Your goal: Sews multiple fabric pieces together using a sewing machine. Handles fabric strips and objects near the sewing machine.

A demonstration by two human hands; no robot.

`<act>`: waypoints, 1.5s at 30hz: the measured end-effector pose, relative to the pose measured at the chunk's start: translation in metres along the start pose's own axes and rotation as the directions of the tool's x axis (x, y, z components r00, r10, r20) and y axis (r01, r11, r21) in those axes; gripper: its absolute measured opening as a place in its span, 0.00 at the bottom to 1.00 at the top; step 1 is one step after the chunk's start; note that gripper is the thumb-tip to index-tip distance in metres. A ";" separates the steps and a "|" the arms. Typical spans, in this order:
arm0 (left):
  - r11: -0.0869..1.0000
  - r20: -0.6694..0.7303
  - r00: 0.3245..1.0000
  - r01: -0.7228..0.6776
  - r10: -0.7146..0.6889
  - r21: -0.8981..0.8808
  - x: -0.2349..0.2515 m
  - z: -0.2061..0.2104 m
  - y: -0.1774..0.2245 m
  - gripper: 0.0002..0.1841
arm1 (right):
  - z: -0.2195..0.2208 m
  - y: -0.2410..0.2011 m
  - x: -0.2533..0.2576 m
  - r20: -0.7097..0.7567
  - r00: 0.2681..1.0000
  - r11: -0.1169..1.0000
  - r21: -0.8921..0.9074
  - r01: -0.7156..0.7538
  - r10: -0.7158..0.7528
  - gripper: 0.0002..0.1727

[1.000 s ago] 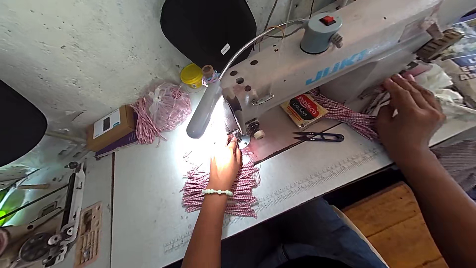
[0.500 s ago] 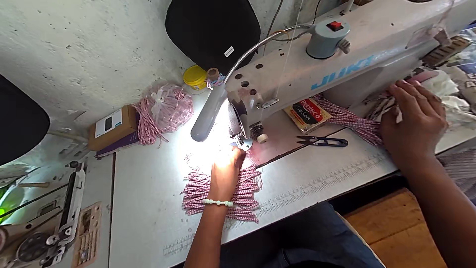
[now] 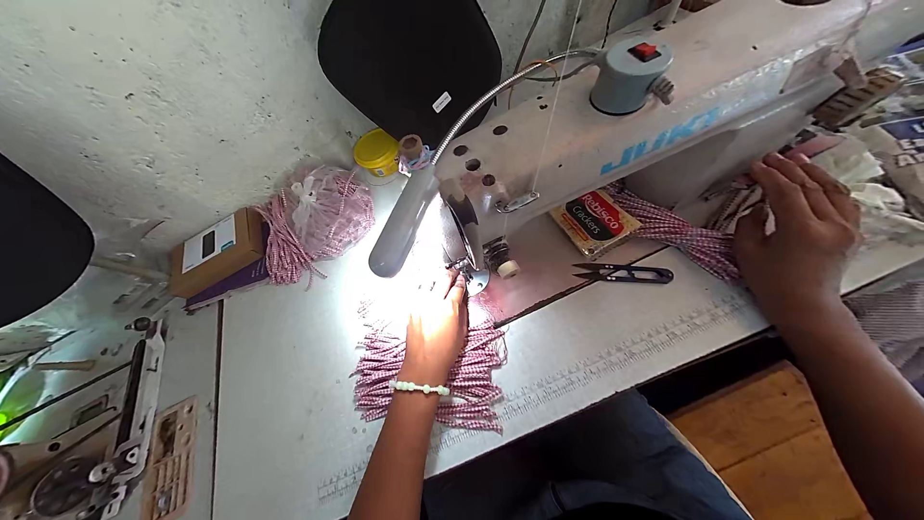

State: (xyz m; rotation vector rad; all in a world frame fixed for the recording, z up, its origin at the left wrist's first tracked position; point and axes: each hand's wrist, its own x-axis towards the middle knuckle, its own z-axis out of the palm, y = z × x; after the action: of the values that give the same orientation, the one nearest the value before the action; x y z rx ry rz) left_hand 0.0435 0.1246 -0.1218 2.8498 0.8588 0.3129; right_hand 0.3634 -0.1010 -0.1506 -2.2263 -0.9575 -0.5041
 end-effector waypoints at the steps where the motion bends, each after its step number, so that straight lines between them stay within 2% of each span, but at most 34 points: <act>1: 1.000 0.018 1.000 0.004 -0.004 0.007 -0.001 -0.001 0.000 0.17 | 0.000 -0.001 0.000 0.002 1.000 1.000 0.002 0.003 -0.003 0.24; 7: 0.993 0.197 0.975 0.113 -0.106 -0.027 0.011 -0.014 0.005 0.18 | -0.003 0.000 0.000 0.044 0.999 1.000 -0.011 -0.010 0.010 0.22; 9: 0.991 0.200 0.974 0.121 -0.110 -0.048 0.014 -0.016 0.005 0.17 | -0.004 -0.001 -0.001 0.119 0.991 0.998 -0.029 -0.058 0.061 0.21; 12: 0.987 0.218 0.967 0.148 -0.130 -0.066 0.013 -0.019 0.008 0.18 | -0.003 0.000 0.000 0.139 0.988 0.997 -0.044 -0.064 0.069 0.21; 17: 0.986 0.158 0.979 0.141 -0.127 -0.086 0.004 -0.011 0.010 0.18 | -0.001 0.003 -0.003 0.077 0.996 0.999 -0.037 -0.036 0.039 0.22; 21: 0.983 0.188 0.969 0.176 -0.162 -0.060 0.008 -0.012 0.014 0.18 | 0.000 0.003 -0.003 -0.041 0.999 0.999 -0.033 0.028 -0.029 0.24; 27: 0.971 0.249 0.941 0.239 -0.231 -0.005 0.020 -0.018 0.014 0.17 | -0.001 0.000 -0.002 -0.055 0.998 1.000 -0.021 0.015 -0.016 0.23; 30: 0.973 0.210 0.959 0.212 -0.190 -0.088 0.013 -0.021 0.006 0.17 | 0.000 0.000 -0.001 -0.046 0.999 1.000 -0.019 0.018 -0.019 0.24; 33: 0.954 0.003 0.999 0.041 -0.042 -0.297 -0.014 -0.016 -0.004 0.10 | -0.001 0.000 0.000 -0.019 1.000 1.000 -0.007 -0.003 0.003 0.24; 34: 0.937 -0.026 1.000 -0.009 0.000 -0.350 -0.022 -0.014 -0.006 0.08 | -0.001 0.000 0.000 -0.019 1.000 1.000 -0.005 -0.003 0.003 0.24; 36: 0.912 -0.014 0.999 -0.051 0.050 -0.407 -0.032 -0.010 -0.007 0.05 | 0.000 0.001 -0.001 -0.035 0.999 1.000 -0.003 0.010 -0.010 0.24; 42: 0.978 -0.169 0.986 -0.031 -0.005 -0.207 -0.015 0.005 -0.008 0.08 | -0.001 0.000 -0.001 -0.038 0.999 0.999 0.017 0.027 -0.026 0.23; 45: 0.997 -0.225 0.974 -0.039 0.025 -0.059 -0.007 0.009 -0.009 0.08 | -0.002 -0.002 -0.001 -0.026 0.999 1.000 0.020 0.019 -0.019 0.24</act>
State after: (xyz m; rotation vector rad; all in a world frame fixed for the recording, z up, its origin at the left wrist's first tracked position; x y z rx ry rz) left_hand 0.0353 0.1279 -0.1332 2.8090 0.8243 0.6650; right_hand 0.3611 -0.1020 -0.1492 -2.1895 -0.9674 -0.5277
